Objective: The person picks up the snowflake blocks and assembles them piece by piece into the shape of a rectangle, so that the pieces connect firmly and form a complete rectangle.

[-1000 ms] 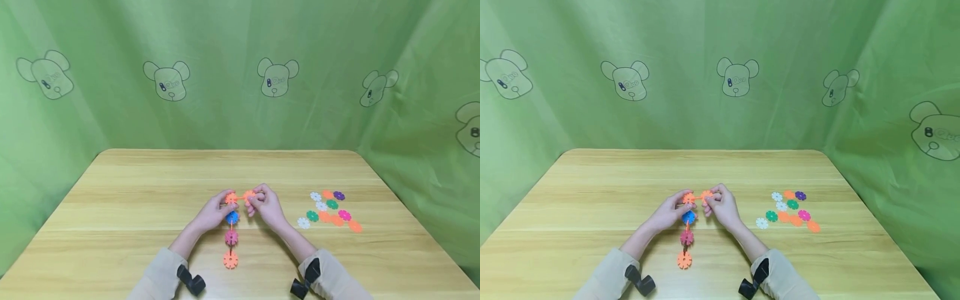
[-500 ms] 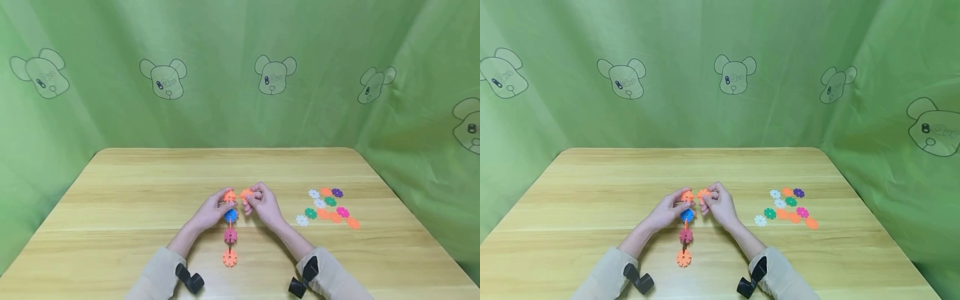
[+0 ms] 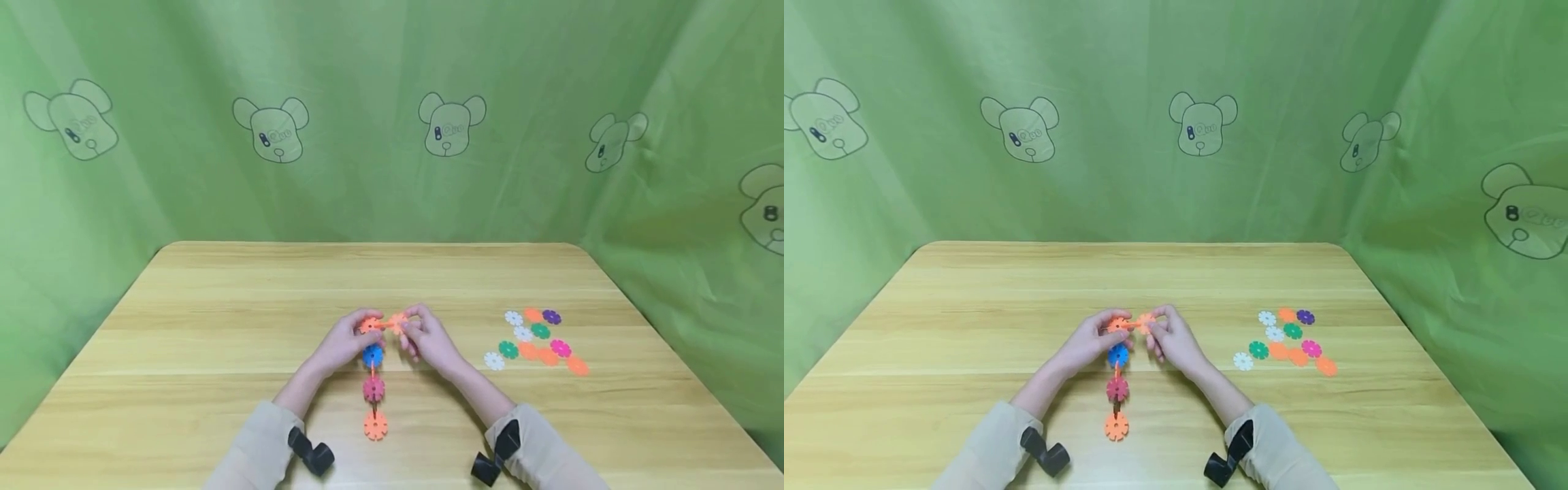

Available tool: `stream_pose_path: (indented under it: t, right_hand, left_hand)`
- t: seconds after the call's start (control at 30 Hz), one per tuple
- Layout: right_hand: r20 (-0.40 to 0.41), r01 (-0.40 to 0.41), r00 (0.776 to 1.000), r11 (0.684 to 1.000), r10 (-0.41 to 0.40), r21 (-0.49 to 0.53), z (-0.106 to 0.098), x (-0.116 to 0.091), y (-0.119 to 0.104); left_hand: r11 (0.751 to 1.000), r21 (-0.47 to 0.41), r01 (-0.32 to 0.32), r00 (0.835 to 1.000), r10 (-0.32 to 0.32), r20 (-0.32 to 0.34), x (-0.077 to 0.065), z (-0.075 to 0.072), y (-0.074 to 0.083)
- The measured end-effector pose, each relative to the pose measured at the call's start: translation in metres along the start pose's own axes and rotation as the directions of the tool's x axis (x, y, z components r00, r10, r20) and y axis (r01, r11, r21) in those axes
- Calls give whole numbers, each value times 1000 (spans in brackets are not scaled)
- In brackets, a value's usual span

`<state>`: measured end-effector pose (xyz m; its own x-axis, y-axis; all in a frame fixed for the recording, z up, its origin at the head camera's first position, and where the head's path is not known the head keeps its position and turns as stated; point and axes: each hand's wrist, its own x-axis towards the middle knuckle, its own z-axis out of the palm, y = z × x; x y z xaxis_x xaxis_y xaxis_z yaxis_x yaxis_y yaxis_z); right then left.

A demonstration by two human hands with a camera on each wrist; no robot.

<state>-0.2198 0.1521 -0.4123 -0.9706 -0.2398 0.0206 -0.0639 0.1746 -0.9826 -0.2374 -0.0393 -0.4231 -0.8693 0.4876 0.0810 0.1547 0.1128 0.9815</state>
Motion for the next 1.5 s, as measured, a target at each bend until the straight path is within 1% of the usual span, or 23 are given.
stream_pose_path:
  t: [0.13, 0.2, 0.3, 0.43, 0.53, 0.67, 0.9, 1.1, 1.27, 1.37, 1.5]
  right_hand:
    - [40, -20, 999, 998, 18, 52, 0, 0, 2]
    - [51, -17, 999, 998, 13, 60, 0, 0, 3]
    - [62, -11, 998, 998, 7, 66, 1, 1, 3]
    - [69, -1, 998, 998, -4, 65, 3, 1, 2]
    - [66, 6, 998, 998, -11, 70, 5, 1, 0]
    - [60, 8, 998, 995, -14, 102, 7, 1, 0]
    - [74, 11, 997, 990, -22, 140, 9, 2, 2]
    - [93, -6, 996, 989, -8, 151, 10, 2, 2]
    - [83, -20, 996, 994, 11, 104, 0, 1, 2]
    - [51, -17, 999, 998, 13, 64, -10, 0, 4]
    - [-17, -21, 1000, 1000, 22, 22, -30, -6, 8]
  left_hand:
    - [1000, -7, 1, 1000, -2, -27, 0, 0, -2]
    - [1000, 9, 2, 999, -2, -46, 0, 1, -3]
    - [996, 92, -11, 996, 19, -83, 1, 2, -2]
    - [982, 187, -30, 992, 52, -114, 2, 5, -1]
    - [983, 184, -19, 991, 43, -126, 2, 6, 0]
    - [984, 178, -12, 989, 37, -142, 1, 7, 2]
    - [980, 191, -46, 985, 76, -154, 2, 7, 1]
    - [982, 185, -34, 986, 63, -153, 0, 6, 0]
    - [983, 180, -34, 989, 59, -135, -1, 6, 2]
    - [984, 177, -33, 990, 56, -128, 0, 6, 3]
    - [984, 175, -28, 990, 51, -129, 0, 6, 3]
